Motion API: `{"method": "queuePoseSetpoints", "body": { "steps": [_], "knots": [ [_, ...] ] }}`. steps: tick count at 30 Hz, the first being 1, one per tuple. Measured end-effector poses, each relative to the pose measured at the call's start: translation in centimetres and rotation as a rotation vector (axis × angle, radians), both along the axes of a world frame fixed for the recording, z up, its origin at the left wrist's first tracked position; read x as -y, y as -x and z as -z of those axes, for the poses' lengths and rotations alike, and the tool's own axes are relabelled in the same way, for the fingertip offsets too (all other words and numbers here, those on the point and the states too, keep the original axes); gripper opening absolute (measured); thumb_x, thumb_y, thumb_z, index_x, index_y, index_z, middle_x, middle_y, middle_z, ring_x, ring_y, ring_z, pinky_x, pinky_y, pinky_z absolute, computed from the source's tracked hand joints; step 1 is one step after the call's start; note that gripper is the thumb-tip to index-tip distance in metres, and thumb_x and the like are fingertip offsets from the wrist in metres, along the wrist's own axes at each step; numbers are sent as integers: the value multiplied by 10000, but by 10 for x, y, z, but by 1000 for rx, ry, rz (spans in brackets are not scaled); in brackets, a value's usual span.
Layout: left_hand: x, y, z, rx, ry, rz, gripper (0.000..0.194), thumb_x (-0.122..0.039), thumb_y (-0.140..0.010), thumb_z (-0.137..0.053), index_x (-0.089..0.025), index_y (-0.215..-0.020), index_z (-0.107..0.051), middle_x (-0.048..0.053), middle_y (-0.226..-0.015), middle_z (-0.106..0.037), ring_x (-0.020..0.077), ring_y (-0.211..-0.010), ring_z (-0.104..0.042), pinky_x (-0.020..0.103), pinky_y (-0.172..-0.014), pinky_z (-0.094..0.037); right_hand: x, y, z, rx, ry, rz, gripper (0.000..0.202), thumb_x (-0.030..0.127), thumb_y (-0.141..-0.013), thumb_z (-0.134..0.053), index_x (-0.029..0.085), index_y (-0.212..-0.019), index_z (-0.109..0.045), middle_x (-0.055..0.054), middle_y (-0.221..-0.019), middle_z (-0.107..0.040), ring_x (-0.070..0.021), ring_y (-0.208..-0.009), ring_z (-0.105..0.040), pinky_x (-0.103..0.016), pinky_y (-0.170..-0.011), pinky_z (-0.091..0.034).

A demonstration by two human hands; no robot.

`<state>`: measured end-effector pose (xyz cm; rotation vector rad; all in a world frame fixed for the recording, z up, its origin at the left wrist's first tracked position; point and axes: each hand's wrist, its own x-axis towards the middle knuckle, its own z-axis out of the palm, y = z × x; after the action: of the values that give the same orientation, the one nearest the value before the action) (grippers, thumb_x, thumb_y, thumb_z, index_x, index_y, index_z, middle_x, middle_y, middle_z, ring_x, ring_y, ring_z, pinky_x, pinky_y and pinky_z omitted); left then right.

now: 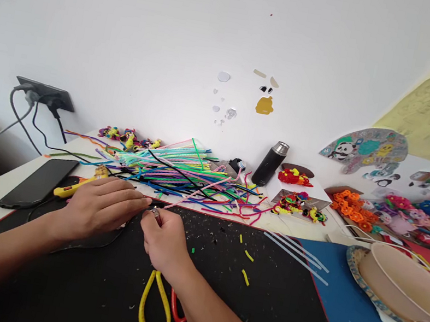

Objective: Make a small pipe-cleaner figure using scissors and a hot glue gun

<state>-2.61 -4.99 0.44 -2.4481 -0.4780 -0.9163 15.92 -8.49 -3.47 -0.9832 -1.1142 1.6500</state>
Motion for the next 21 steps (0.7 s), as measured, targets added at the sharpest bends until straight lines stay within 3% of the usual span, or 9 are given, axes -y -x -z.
{"method": "queuePoseSetpoints", "body": {
  "steps": [21],
  "knots": [
    [-1,1,3,12,46,2,222,-131,-1035,-532,-204,-1194,-670,62,-981,-813,191,-826,-721,310,-758,-529,-2,-1,3,-27,11,-18,566,610,-815,-783,255,-648,-377,145,-448,-299,-36,-368,-194,-211,-369,-165]
  ]
}}
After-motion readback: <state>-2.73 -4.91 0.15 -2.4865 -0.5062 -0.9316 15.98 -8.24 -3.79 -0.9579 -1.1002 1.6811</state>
